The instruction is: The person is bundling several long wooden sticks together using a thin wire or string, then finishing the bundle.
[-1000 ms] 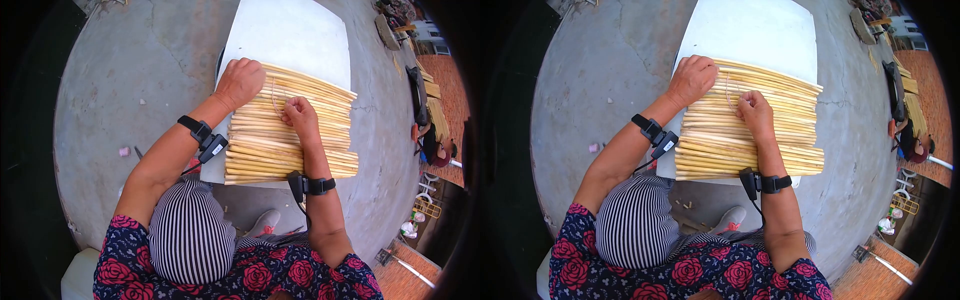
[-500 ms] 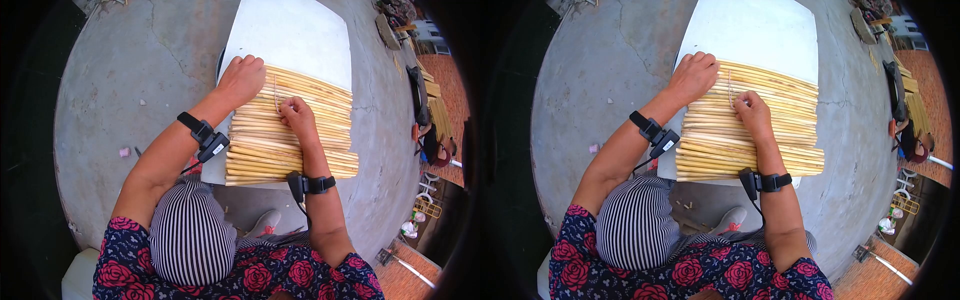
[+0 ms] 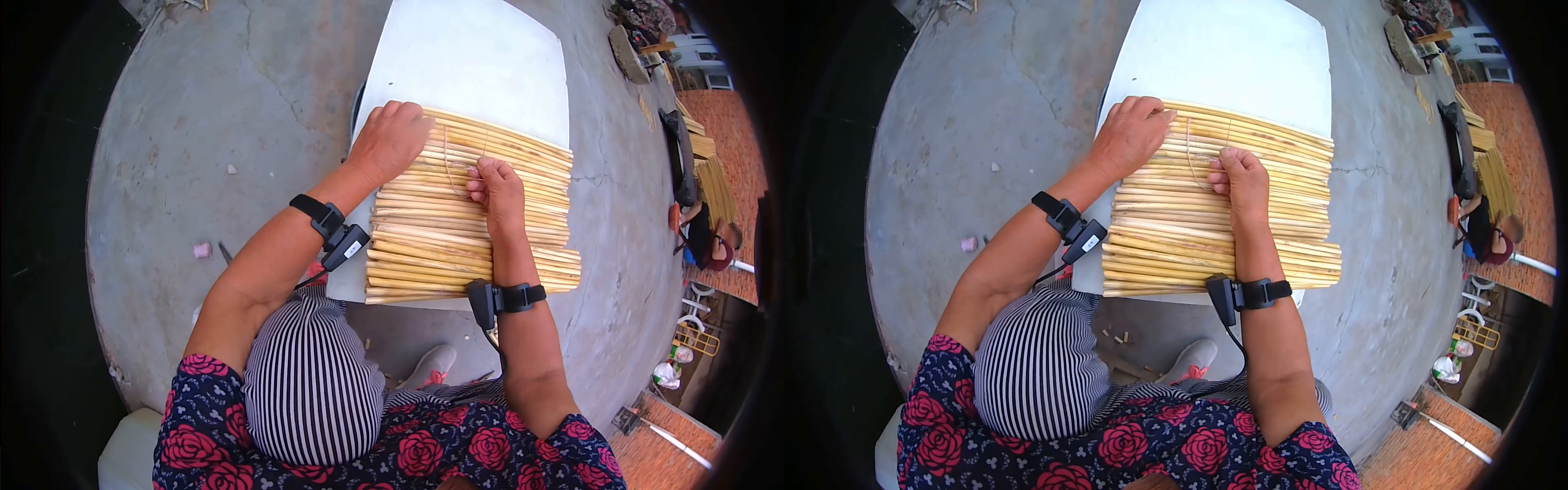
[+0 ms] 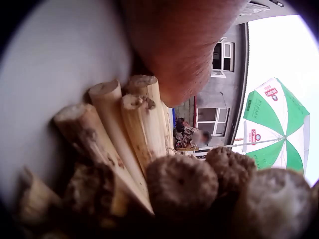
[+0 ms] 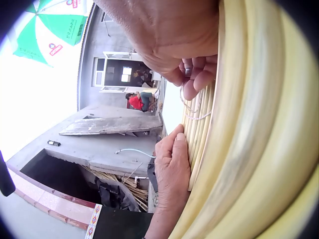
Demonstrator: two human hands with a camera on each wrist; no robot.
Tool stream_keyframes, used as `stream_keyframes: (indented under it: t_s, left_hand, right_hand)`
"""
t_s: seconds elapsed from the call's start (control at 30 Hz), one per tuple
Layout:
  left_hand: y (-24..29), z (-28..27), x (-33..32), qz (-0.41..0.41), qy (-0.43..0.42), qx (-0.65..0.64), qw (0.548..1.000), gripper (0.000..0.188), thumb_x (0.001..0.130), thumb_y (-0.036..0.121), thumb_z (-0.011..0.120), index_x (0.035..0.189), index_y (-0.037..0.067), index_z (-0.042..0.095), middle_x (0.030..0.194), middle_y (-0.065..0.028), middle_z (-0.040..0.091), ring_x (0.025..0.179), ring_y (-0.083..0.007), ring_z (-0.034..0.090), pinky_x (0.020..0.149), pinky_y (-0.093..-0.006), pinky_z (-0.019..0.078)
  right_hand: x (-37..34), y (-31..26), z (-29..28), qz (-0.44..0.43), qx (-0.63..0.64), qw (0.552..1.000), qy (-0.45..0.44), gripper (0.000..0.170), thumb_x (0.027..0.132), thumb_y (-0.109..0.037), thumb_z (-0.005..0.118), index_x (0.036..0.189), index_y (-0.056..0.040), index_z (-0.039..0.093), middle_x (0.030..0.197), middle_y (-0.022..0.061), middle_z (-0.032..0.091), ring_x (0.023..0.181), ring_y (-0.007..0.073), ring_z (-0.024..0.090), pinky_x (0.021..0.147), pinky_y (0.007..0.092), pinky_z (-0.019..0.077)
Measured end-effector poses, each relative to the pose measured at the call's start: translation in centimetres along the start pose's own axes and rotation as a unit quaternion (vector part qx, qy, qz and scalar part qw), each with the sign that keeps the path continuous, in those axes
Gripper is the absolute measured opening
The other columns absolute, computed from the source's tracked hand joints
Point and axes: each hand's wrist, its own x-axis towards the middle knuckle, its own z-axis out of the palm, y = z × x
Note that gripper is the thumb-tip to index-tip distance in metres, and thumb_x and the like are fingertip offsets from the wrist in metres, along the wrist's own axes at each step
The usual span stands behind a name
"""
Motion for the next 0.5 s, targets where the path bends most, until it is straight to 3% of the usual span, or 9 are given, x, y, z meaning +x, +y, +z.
stream_keyframes:
  t_s: [0.07, 0.17, 0.27, 0.5]
  left_hand:
    - [-0.2, 0.1, 0.0, 0.006, 0.002, -0.008, 1.0, 0.028, 0.085, 0.011, 0.062, 0.114, 0.01, 0.065, 0.11, -0.0053, 0.058, 0.103, -0.0245, 0.053, 0.088, -0.0373, 0.0411]
    - [-0.3, -0.1, -0.1, 0.01, -0.002, -0.009, 1.0, 0.029, 0.085, 0.01, 0.062, 0.114, 0.01, 0.065, 0.111, -0.005, 0.058, 0.104, -0.0243, 0.052, 0.089, -0.0375, 0.0407]
    - [-0.2, 0.0, -0.2, 0.016, -0.003, -0.006, 1.0, 0.029, 0.085, 0.011, 0.062, 0.114, 0.01, 0.065, 0.111, -0.005, 0.057, 0.105, -0.024, 0.052, 0.089, -0.0375, 0.0404]
    - [0.0, 0.0, -0.2, 0.014, -0.005, 0.001, 1.0, 0.029, 0.085, 0.011, 0.061, 0.114, 0.009, 0.065, 0.113, -0.0046, 0.058, 0.106, -0.0237, 0.052, 0.09, -0.0374, 0.0401]
  right_hand:
    - [-0.2, -0.2, 0.1, -0.054, 0.064, 0.995, 0.046, 0.011, 0.093, -0.016, 0.063, 0.096, -0.0063, 0.06, 0.086, 0.0046, 0.066, 0.068, 0.0092, 0.062, 0.058, 0.0206, 0.0498]
    - [-0.7, -1.1, -0.7, -0.105, 0.207, 0.972, 0.036, 0.009, 0.093, -0.014, 0.063, 0.097, -0.0072, 0.059, 0.088, 0.0041, 0.065, 0.071, 0.0105, 0.061, 0.06, 0.0217, 0.0506]
    - [-1.3, -2.9, -1.7, -0.133, 0.341, 0.93, -0.03, 0.008, 0.093, -0.012, 0.062, 0.098, -0.0074, 0.058, 0.084, 0.0033, 0.063, 0.074, 0.0122, 0.059, 0.062, 0.0236, 0.0512]
    - [-5.8, -10.6, -3.9, -0.28, 0.403, 0.862, -0.124, 0.013, 0.096, -0.017, 0.059, 0.103, -0.005, 0.058, 0.08, 0.0044, 0.061, 0.069, 0.0147, 0.055, 0.062, 0.0269, 0.0444]
